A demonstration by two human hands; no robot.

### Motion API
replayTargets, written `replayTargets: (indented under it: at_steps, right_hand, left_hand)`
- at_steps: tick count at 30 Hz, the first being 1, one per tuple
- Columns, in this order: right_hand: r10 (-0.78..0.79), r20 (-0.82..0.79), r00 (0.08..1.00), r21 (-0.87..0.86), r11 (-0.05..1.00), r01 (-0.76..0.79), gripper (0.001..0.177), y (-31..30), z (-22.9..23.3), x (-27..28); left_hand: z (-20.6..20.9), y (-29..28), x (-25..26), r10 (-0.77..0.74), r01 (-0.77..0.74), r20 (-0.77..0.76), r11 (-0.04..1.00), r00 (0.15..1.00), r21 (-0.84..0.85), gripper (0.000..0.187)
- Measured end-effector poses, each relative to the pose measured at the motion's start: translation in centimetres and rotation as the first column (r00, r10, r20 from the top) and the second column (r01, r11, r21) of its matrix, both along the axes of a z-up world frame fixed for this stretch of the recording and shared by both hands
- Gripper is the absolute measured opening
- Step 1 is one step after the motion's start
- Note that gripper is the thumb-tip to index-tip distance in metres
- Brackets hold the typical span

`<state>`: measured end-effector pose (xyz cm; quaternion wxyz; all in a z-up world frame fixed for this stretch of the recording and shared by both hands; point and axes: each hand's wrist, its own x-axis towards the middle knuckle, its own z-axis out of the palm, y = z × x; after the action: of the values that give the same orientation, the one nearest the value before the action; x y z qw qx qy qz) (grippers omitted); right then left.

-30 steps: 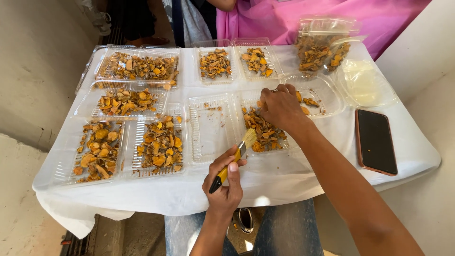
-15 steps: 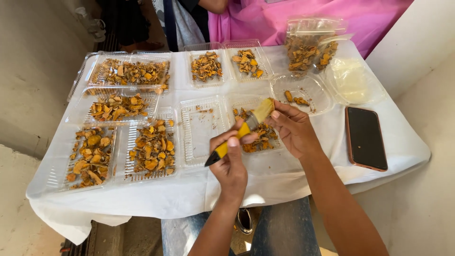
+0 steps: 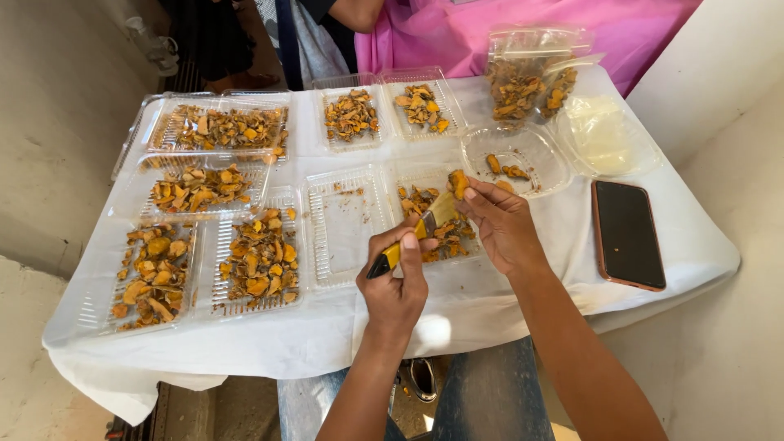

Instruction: Cleaning dried turmeric or ginger slices with a brush and packaging them into small plastic bags.

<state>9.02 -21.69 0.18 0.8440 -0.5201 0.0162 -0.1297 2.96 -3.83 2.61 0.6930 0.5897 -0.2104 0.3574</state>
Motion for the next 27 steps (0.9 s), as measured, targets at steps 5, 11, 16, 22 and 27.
replayTargets:
  at_steps: [5, 11, 16, 22, 27]
  right_hand:
    - [0.020, -0.007, 1.000, 0.020, 1.000, -0.020, 0.023, 1.9, 1.8, -1.0]
    - [-0.019, -0.056, 0.998, -0.018, 1.000, 0.018, 0.022, 0.5, 0.1, -0.3]
    - [-0.014, -0.067, 0.998, -0.045, 0.999, 0.011, 0.022, 2.1, 2.3, -1.4]
    - [-0.052, -0.069, 0.996, -0.115, 0.992, 0.044, 0.023, 1.4, 1.3, -1.6]
    - [-0.087, -0.043, 0.995, -0.202, 0.976, 0.077, 0.024, 2.3, 2.3, -2.2]
  left_hand:
    - [1.4, -0.4, 0.1, -0.030, 0.029, 0.099, 1.000, 0.995, 0.012, 0.016]
    - [1.3, 0.4, -0.2, 0.021, -0.028, 0.093, 0.997, 0.995, 0.070, 0.014]
    - [1.5, 0.2, 0.2, -0.064, 0.051, 0.184, 0.996, 0.981, 0.072, 0.017]
    - [1.7, 0.1, -0.8, 0.075, -0.084, 0.089, 0.992, 0.993, 0.098, 0.013]
    - [1.5, -0.5, -1.0, -0.003, -0.008, 0.085, 0.992, 0.996, 0.126, 0.014]
